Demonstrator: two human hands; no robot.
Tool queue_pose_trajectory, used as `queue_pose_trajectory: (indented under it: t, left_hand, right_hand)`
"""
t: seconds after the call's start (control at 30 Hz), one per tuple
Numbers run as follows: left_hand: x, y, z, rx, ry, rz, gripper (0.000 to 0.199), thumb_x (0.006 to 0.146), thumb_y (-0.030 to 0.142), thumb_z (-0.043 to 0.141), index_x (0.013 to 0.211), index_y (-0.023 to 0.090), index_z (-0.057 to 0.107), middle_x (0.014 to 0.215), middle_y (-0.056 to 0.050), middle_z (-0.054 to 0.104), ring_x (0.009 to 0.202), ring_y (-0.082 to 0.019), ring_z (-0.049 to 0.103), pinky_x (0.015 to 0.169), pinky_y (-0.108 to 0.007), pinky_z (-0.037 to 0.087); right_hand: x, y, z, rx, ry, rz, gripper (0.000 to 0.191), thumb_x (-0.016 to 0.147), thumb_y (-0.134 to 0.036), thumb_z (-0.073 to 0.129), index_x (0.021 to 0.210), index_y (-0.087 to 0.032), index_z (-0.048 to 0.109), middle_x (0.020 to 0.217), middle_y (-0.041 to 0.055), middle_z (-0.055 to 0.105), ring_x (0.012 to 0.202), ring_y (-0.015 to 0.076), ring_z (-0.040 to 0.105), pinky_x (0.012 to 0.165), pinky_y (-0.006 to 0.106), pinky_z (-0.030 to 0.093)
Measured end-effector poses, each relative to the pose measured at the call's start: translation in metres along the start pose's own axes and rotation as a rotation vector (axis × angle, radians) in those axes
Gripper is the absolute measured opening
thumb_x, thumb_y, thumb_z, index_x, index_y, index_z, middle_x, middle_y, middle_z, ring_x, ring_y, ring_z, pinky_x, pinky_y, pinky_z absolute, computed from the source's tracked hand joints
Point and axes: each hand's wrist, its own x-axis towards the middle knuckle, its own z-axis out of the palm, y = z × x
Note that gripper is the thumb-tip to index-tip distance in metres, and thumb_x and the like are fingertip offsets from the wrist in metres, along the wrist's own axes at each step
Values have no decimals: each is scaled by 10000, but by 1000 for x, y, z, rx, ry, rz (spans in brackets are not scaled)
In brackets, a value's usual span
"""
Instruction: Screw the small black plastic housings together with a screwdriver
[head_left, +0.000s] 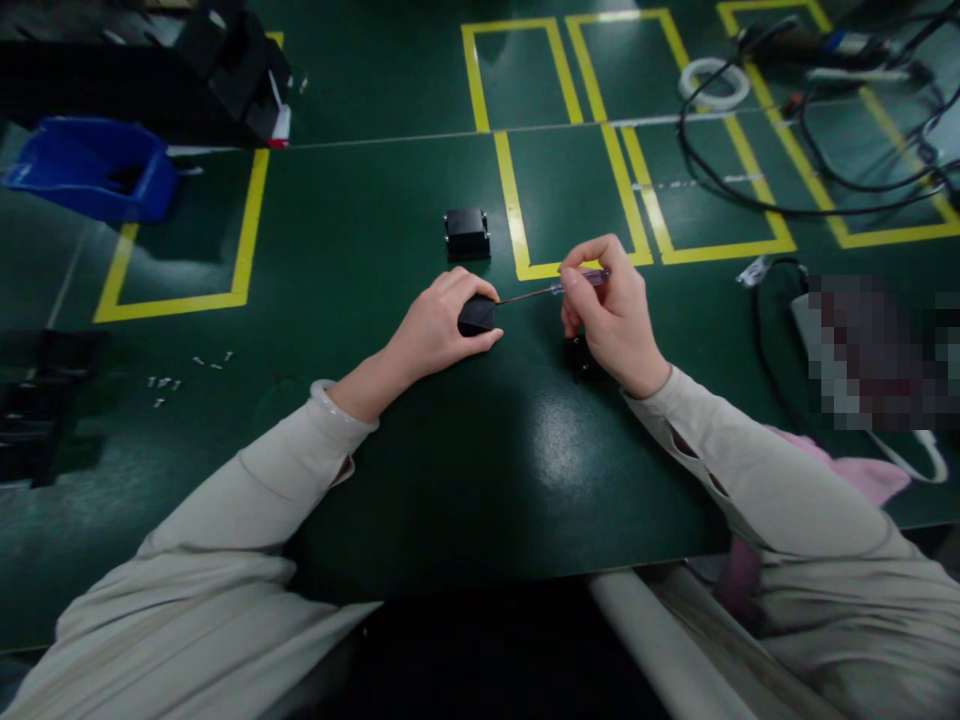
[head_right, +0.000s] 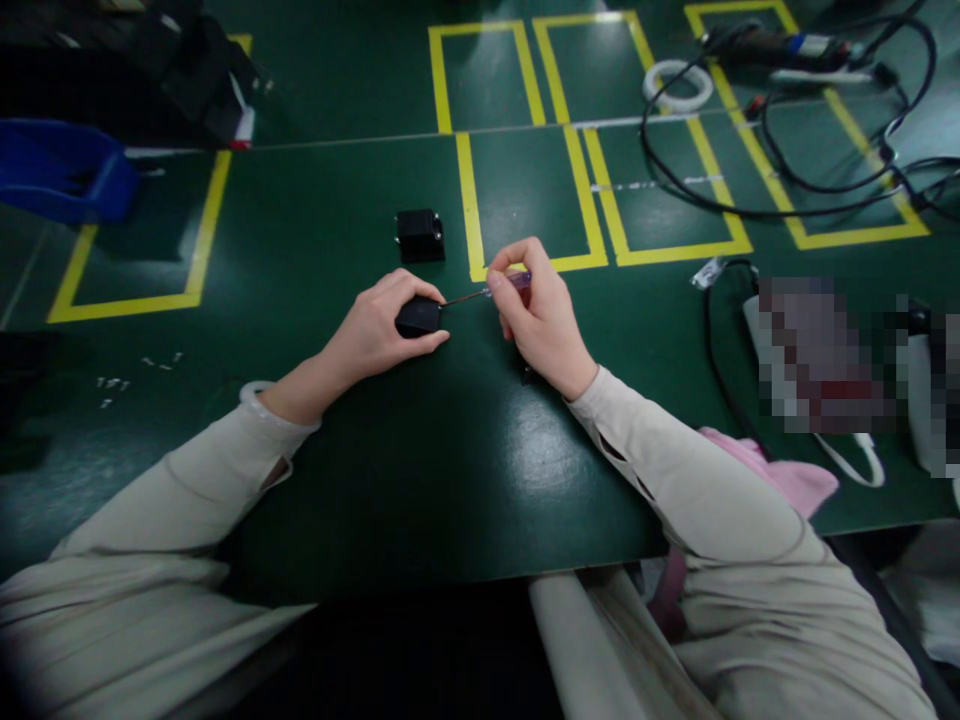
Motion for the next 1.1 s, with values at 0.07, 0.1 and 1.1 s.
queue_pose_trajectory:
  t: [0.07, 0.1, 1.1]
  left_hand:
    - [0, 0, 0, -3, -2, -5, 284, 854, 343, 665, 1079, 178, 612, 1100, -80, 643, 1068, -251, 589, 946, -381, 466]
    - [0, 0, 0, -4, -1, -5, 286, 853, 344, 666, 1079, 178, 612, 1102, -80, 643, 1068, -251, 589, 944, -379, 466]
    - [0, -2, 1, 16, -2, 5, 290, 866, 354, 658, 1092, 179, 609, 1110, -81, 641, 1064, -248, 595, 942, -381, 467]
  right_hand:
    - [0, -1, 0, -28, -16, 11, 305, 980, -559, 535, 920, -265, 478, 504, -92, 430, 383, 75, 417, 396, 280, 301]
    - [0, -1, -1, -32, -22, 15, 304, 982, -557, 532, 917, -265, 476, 492, -95, 427, 376, 75, 408, 393, 281, 290]
    - [0, -1, 1, -20, -16, 19, 340, 972, -598, 519, 902, -270, 462, 487, -93, 423, 381, 81, 405, 390, 283, 296]
